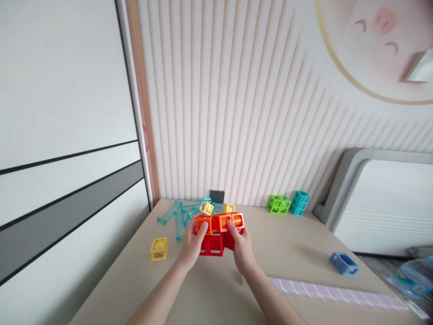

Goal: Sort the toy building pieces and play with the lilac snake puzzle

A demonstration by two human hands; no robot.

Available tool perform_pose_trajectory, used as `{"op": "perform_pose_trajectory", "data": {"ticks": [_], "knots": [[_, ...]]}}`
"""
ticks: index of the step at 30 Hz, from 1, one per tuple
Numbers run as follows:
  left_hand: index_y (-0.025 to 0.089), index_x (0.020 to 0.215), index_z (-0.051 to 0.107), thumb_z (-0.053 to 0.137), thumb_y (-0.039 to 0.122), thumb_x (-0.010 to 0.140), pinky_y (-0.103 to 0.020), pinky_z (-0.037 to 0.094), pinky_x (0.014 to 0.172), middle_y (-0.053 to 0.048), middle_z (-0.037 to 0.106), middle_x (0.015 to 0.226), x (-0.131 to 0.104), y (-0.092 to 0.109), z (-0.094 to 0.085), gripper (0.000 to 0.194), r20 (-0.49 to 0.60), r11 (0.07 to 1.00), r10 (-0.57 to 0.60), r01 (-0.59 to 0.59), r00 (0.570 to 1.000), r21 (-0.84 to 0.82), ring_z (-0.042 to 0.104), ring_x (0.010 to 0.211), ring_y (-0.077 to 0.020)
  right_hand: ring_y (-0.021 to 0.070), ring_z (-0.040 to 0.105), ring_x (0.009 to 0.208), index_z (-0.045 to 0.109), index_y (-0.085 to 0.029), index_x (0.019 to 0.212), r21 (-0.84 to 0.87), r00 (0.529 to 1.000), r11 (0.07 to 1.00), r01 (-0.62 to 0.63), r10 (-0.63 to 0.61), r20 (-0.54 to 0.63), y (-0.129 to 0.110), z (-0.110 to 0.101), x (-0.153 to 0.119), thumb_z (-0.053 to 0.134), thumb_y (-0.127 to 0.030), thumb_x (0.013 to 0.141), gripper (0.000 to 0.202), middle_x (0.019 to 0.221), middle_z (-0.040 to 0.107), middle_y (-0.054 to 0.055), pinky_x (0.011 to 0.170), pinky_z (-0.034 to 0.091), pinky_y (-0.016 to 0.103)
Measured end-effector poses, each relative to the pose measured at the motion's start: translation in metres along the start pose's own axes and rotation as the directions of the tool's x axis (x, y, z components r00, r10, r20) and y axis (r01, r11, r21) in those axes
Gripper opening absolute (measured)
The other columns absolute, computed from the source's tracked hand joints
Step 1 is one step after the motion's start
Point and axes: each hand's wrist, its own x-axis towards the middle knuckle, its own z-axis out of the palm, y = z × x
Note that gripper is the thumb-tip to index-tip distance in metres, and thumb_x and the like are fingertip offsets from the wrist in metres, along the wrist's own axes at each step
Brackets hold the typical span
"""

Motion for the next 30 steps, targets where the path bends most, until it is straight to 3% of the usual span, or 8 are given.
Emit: {"op": "perform_pose_trajectory", "data": {"ticks": [3,5,9,12,16,20,25,30], "knots": [[0.022,0.124,0.054,0.065,0.061,0.085,-0.039,0.059,0.080,-0.008,0.074,0.106,-0.001,-0.001,0.000,0.056,0.023,0.981,-0.095,0.097,0.995,-0.165,0.074,0.092,-0.0261,0.0250,0.073,0.066,0.068,-0.017,0.099,0.101,0.988,0.984,-0.146,0.140,0.071,0.004,0.000,0.000,0.074,-0.058,0.078,0.047,0.082,0.077,0.008,0.056,0.057,0.034],[0.023,0.123,0.052,0.061,0.062,0.087,-0.038,0.059,0.080,-0.007,0.073,0.106,-0.004,-0.002,0.000,0.053,-0.021,0.985,-0.088,0.083,0.996,-0.154,0.073,0.092,-0.0252,0.0248,0.073,0.065,0.067,-0.017,0.099,0.090,0.992,0.988,-0.125,0.123,0.033,0.007,0.000,-0.001,0.074,-0.059,0.078,0.047,0.080,0.076,0.007,0.055,0.057,0.033],[0.023,0.123,0.054,0.063,0.061,0.087,-0.038,0.055,0.088,-0.009,0.070,0.113,-0.007,-0.005,-0.005,0.053,-0.147,0.980,0.113,-0.086,0.983,0.178,0.070,0.102,-0.0265,0.0235,0.072,0.072,0.065,-0.020,0.096,-0.113,0.989,0.986,0.122,-0.130,-0.069,0.008,-0.005,-0.007,0.078,-0.052,0.078,0.039,0.084,0.076,0.005,0.063,0.058,0.033],[0.023,0.125,0.054,0.062,0.059,0.088,-0.038,0.053,0.092,-0.011,0.069,0.116,-0.007,-0.008,-0.009,0.052,-0.167,0.926,0.222,-0.154,0.961,0.345,0.068,0.106,-0.0275,0.0219,0.070,0.077,0.064,-0.021,0.097,-0.246,0.966,0.937,0.248,-0.257,-0.005,0.007,-0.008,-0.012,0.080,-0.045,0.078,0.034,0.088,0.075,0.004,0.070,0.058,0.033],[0.022,0.126,0.052,0.058,0.059,0.091,-0.037,0.053,0.091,-0.013,0.069,0.117,-0.007,-0.011,-0.010,0.051,-0.176,0.944,0.183,-0.124,0.967,0.305,0.069,0.104,-0.0266,0.0196,0.067,0.070,0.064,-0.020,0.103,-0.247,0.980,0.948,0.200,-0.189,0.067,0.012,-0.006,-0.015,0.078,-0.046,0.080,0.038,0.089,0.074,0.005,0.060,0.057,0.030],[0.022,0.122,0.056,0.060,0.061,0.088,-0.039,0.054,0.092,-0.013,0.069,0.117,-0.008,-0.013,-0.010,0.052,-0.208,0.959,0.160,-0.102,0.965,0.264,0.068,0.106,-0.0278,0.0138,0.056,0.052,0.064,-0.018,0.102,-0.238,0.989,0.963,0.125,-0.103,0.103,0.017,-0.003,-0.013,0.080,-0.049,0.076,0.044,0.077,0.071,0.002,0.042,0.044,0.023],[0.022,0.119,0.056,0.061,0.063,0.086,-0.040,0.058,0.084,-0.014,0.070,0.113,-0.013,-0.015,-0.008,0.053,-0.256,0.979,0.117,-0.068,0.960,0.191,0.070,0.102,-0.0297,0.0180,0.064,0.063,0.065,-0.018,0.106,-0.212,0.984,0.967,0.140,-0.112,0.141,0.018,-0.006,-0.013,0.081,-0.046,0.076,0.045,0.084,0.074,0.006,0.047,0.047,0.024],[0.025,0.115,0.058,0.061,0.062,0.087,-0.042,0.059,0.085,-0.012,0.071,0.111,-0.014,-0.021,-0.007,0.047,-0.271,0.985,0.099,-0.055,0.957,0.162,0.071,0.103,-0.0313,0.0235,0.070,0.080,0.067,-0.020,0.106,-0.227,0.972,0.960,0.162,-0.115,0.206,0.013,-0.012,-0.013,0.087,-0.039,0.071,0.045,0.097,0.076,0.008,0.064,0.057,0.031]]}}
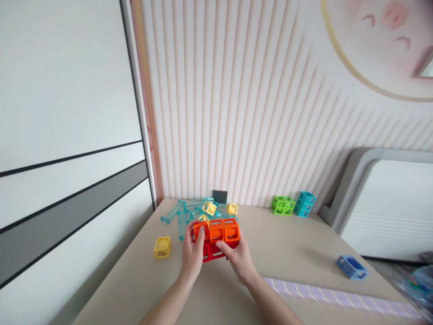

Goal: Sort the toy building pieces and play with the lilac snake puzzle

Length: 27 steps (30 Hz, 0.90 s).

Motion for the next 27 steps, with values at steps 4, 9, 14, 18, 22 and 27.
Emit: {"op": "perform_pose_trajectory", "data": {"ticks": [4,9,14,18,22,27], "knots": [[0.027,0.116,0.056,0.063,0.060,0.086,-0.042,0.061,0.073,-0.010,0.073,0.105,-0.005,0.000,0.005,0.045,0.101,0.978,-0.121,0.136,0.988,-0.156,0.074,0.092,-0.0311,0.0211,0.069,0.070,0.068,-0.019,0.101,0.049,1.000,0.998,-0.025,0.025,-0.002,-0.003,-0.005,0.004,0.088,-0.039,0.070,0.042,0.085,0.076,0.006,0.060,0.057,0.030],[0.026,0.116,0.053,0.051,0.063,0.092,-0.037,0.061,0.063,-0.008,0.074,0.101,0.001,0.018,0.000,0.044,0.152,0.981,-0.103,0.126,0.983,-0.150,0.074,0.080,-0.0263,0.0198,0.070,0.066,0.068,-0.016,0.100,0.358,0.967,0.906,-0.224,0.253,-0.036,-0.006,-0.003,0.007,0.081,-0.048,0.077,0.041,0.082,0.076,0.006,0.058,0.058,0.029],[0.019,0.128,0.048,0.050,0.052,0.096,-0.040,0.055,0.091,-0.013,0.069,0.119,0.072,0.043,-0.031,0.046,0.126,0.738,0.349,-0.355,0.929,0.574,0.069,0.105,-0.0283,0.0191,0.071,0.065,0.068,-0.018,0.103,0.455,0.949,0.868,-0.198,0.287,-0.133,-0.009,-0.001,0.008,0.088,-0.047,0.067,0.050,0.082,0.077,0.005,0.056,0.057,0.028],[0.018,0.133,0.050,0.051,0.041,0.097,-0.039,0.052,0.093,-0.015,0.067,0.125,0.132,0.040,-0.034,0.043,0.327,0.395,0.254,-0.407,0.910,0.824,0.066,0.111,-0.0299,0.0195,0.071,0.065,0.068,-0.017,0.101,0.416,0.948,0.885,-0.211,0.288,-0.132,-0.005,0.000,0.006,0.088,-0.049,0.068,0.051,0.083,0.077,0.005,0.058,0.058,0.030],[0.019,0.136,0.053,0.054,0.039,0.096,-0.038,0.052,0.083,-0.015,0.067,0.121,0.155,0.019,-0.018,0.044,0.402,0.251,0.117,-0.419,0.908,0.873,0.070,0.100,-0.0315,0.0186,0.070,0.067,0.069,-0.016,0.100,0.351,0.964,0.919,-0.181,0.237,-0.123,0.006,0.001,0.003,0.086,-0.046,0.071,0.045,0.086,0.077,0.005,0.061,0.056,0.028],[0.026,0.151,0.040,0.052,0.041,0.097,-0.040,0.051,0.085,-0.015,0.065,0.123,0.163,0.007,-0.006,0.057,0.431,0.128,0.018,-0.430,0.902,0.894,0.070,0.100,-0.0329,0.0181,0.069,0.068,0.070,-0.014,0.098,0.295,0.966,0.940,-0.173,0.220,-0.133,0.009,0.000,0.001,0.084,-0.048,0.074,0.043,0.085,0.077,0.006,0.062,0.055,0.027]]}}
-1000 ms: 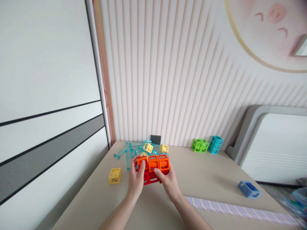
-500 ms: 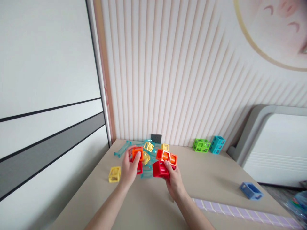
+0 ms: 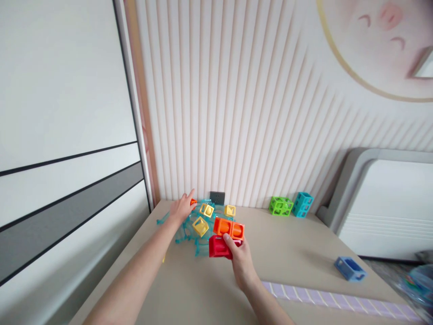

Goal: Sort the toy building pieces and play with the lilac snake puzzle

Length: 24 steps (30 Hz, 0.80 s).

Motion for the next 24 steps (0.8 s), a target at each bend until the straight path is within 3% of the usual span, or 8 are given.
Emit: {"op": "perform_pose_trajectory", "data": {"ticks": [3,6,9,13,20,24], "knots": [[0.024,0.151,0.039,0.051,0.045,0.097,-0.044,0.050,0.088,-0.018,0.063,0.126,0.003,-0.002,-0.002,0.059,0.040,0.999,0.000,-0.002,0.999,0.053,0.068,0.105,-0.0361,0.0197,0.070,0.069,0.070,-0.014,0.099,-0.016,1.000,1.000,-0.010,0.010,-0.009,-0.002,0.000,-0.001,0.084,-0.049,0.073,0.045,0.087,0.078,0.007,0.063,0.056,0.029],[0.017,0.140,0.052,0.048,0.045,0.099,-0.046,0.050,0.090,-0.021,0.063,0.126,0.001,-0.006,-0.006,0.049,0.085,0.996,-0.006,-0.002,0.996,0.094,0.066,0.109,-0.0362,0.0212,0.072,0.070,0.069,-0.015,0.104,-0.010,0.999,0.999,-0.037,0.037,-0.032,-0.003,0.000,0.000,0.086,-0.050,0.070,0.052,0.089,0.078,0.008,0.060,0.057,0.029],[0.018,0.125,0.062,0.054,0.041,0.099,-0.046,0.053,0.092,-0.014,0.065,0.122,-0.002,-0.011,-0.007,0.035,0.166,0.993,0.022,-0.040,0.986,0.107,0.066,0.107,-0.0284,0.0220,0.072,0.070,0.069,-0.016,0.106,-0.017,0.997,0.999,-0.051,0.050,-0.055,-0.003,0.001,0.000,0.088,-0.051,0.066,0.056,0.087,0.079,0.008,0.058,0.057,0.028],[0.018,0.125,0.060,0.062,0.036,0.097,-0.045,0.056,0.090,-0.009,0.063,0.127,-0.009,-0.015,-0.005,0.033,0.238,0.991,0.088,-0.109,0.967,0.077,0.065,0.107,-0.0233,0.0223,0.072,0.066,0.070,-0.016,0.105,-0.047,0.996,0.997,-0.064,0.060,-0.071,-0.005,0.002,-0.002,0.088,-0.051,0.065,0.056,0.079,0.078,0.006,0.052,0.055,0.027],[0.031,0.126,0.064,0.061,0.041,0.091,-0.043,0.047,0.100,-0.012,0.067,0.128,-0.032,-0.026,-0.008,0.036,0.202,0.981,0.193,-0.188,0.960,-0.047,0.064,0.117,-0.0313,0.0204,0.070,0.064,0.070,-0.015,0.100,-0.046,0.996,0.997,-0.060,0.057,-0.062,-0.003,0.001,-0.001,0.088,-0.051,0.067,0.052,0.081,0.077,0.007,0.051,0.052,0.025],[0.029,0.130,0.062,0.052,0.044,0.094,-0.045,0.048,0.099,-0.013,0.069,0.127,-0.042,-0.029,-0.012,0.040,0.178,0.976,0.212,-0.198,0.961,-0.091,0.066,0.116,-0.0328,0.0123,0.057,0.049,0.068,-0.015,0.093,-0.134,0.998,0.991,-0.011,0.003,-0.059,-0.001,0.001,-0.001,0.087,-0.051,0.068,0.048,0.070,0.072,0.002,0.043,0.042,0.021]]}}
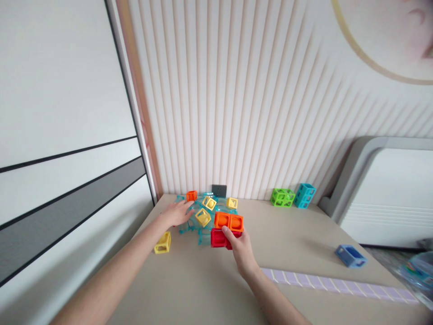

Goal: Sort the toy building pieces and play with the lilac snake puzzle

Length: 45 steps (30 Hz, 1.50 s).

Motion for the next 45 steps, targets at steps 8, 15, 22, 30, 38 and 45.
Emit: {"op": "perform_pose_trajectory", "data": {"ticks": [8,15,22,30,38,45], "knots": [[0.021,0.144,0.050,0.041,0.046,0.100,-0.043,0.033,0.118,-0.013,0.055,0.147,-0.027,0.042,-0.018,0.051,-0.168,0.977,0.166,-0.186,0.972,-0.107,0.046,0.139,-0.0282,0.0149,0.060,0.058,0.067,-0.016,0.100,-0.090,0.988,0.985,0.150,-0.145,0.051,0.004,0.004,-0.002,0.082,-0.048,0.074,0.044,0.081,0.074,0.006,0.048,0.049,0.024],[0.031,0.140,0.055,0.062,0.040,0.092,-0.041,0.053,0.101,-0.010,0.063,0.137,-0.065,0.099,-0.011,0.049,-0.167,0.610,0.223,-0.271,0.960,-0.744,0.064,0.121,-0.0267,0.0213,0.068,0.074,0.070,-0.018,0.102,-0.065,0.969,0.974,0.218,-0.208,0.132,0.000,0.002,-0.009,0.077,-0.051,0.081,0.040,0.089,0.076,0.008,0.069,0.057,0.032],[0.027,0.127,0.064,0.068,0.039,0.087,-0.041,0.059,0.091,-0.009,0.072,0.117,-0.070,0.095,-0.014,0.041,-0.044,0.337,0.145,-0.091,0.988,-0.937,0.071,0.106,-0.0260,0.0253,0.071,0.084,0.070,-0.020,0.109,-0.049,0.968,0.974,0.222,-0.214,0.130,-0.006,0.015,-0.020,0.078,-0.048,0.080,0.041,0.097,0.077,0.009,0.079,0.059,0.037],[0.019,0.128,0.058,0.048,0.055,0.093,-0.039,0.060,0.084,-0.013,0.073,0.114,-0.040,0.055,-0.023,0.051,-0.200,0.533,-0.234,-0.047,0.952,-0.845,0.074,0.094,-0.0251,0.0237,0.068,0.085,0.067,-0.021,0.104,-0.334,0.927,0.867,0.371,-0.326,0.183,0.001,0.002,-0.019,0.072,-0.041,0.086,0.027,0.095,0.073,0.007,0.079,0.055,0.032],[0.018,0.102,0.064,0.058,0.031,0.084,-0.044,0.047,0.098,-0.014,0.072,0.108,0.019,-0.055,-0.028,0.023,-0.192,0.804,-0.488,0.353,0.851,-0.478,0.063,0.115,-0.0353,0.0209,0.065,0.079,0.064,-0.023,0.091,-0.570,0.876,0.665,0.483,-0.373,0.306,0.007,-0.002,-0.019,0.073,-0.036,0.084,0.017,0.094,0.068,0.005,0.071,0.051,0.028],[0.016,0.118,0.063,0.061,0.037,0.096,-0.044,0.055,0.088,-0.010,0.067,0.118,0.029,-0.089,0.001,0.031,-0.034,0.799,-0.569,0.543,0.822,-0.257,0.066,0.104,-0.0256,0.0212,0.066,0.076,0.063,-0.023,0.087,-0.611,0.851,0.593,0.525,-0.383,0.360,0.008,-0.002,-0.022,0.074,-0.034,0.081,0.016,0.092,0.067,0.006,0.069,0.052,0.027]]}}
